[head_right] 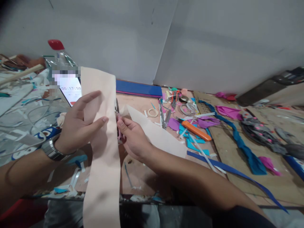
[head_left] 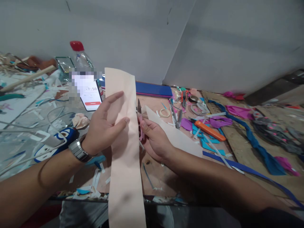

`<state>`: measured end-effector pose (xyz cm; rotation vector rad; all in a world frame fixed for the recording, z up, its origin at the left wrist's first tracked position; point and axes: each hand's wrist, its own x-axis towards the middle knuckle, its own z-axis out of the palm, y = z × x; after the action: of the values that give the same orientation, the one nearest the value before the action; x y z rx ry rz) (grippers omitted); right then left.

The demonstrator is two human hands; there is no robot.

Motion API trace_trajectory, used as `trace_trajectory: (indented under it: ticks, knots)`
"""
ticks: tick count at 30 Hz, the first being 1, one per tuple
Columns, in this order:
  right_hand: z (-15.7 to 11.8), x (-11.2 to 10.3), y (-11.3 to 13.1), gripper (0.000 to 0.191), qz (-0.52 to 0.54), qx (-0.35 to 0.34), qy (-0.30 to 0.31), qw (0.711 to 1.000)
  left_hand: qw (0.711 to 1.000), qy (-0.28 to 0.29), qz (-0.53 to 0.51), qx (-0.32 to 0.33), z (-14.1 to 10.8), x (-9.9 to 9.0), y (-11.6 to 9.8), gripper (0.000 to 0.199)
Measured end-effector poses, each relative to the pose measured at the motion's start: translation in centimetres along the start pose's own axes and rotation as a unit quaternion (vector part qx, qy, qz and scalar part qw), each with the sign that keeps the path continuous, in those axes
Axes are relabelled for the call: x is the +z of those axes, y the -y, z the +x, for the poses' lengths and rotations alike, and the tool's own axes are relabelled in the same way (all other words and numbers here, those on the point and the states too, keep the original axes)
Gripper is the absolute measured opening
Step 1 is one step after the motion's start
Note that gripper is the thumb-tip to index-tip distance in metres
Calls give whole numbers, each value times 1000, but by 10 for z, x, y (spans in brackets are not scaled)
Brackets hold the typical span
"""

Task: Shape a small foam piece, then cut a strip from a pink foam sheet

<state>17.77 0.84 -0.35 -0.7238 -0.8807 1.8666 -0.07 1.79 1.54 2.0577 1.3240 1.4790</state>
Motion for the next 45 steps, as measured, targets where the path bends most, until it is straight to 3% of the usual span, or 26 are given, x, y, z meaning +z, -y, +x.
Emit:
trace_trajectory:
  ticks: [19, 31, 38, 45]
  knots:
    - [6, -6, 2, 35, -9, -10, 5, 1000, 1000, 10, -25, 4, -1, 1, 2, 67]
    - [3, -6, 3, 40, -103, -106, 7, 989, 990, -11, -139, -38, 7, -4, 4, 70]
    - [-1, -2, 2, 38, -90, -115, 20, 989, 997, -59, -58, -11, 5, -8, -6, 65]
    - [1, -5, 3, 35, -90, -94, 17, 991, 997, -71, -19, 23, 5, -8, -9, 53]
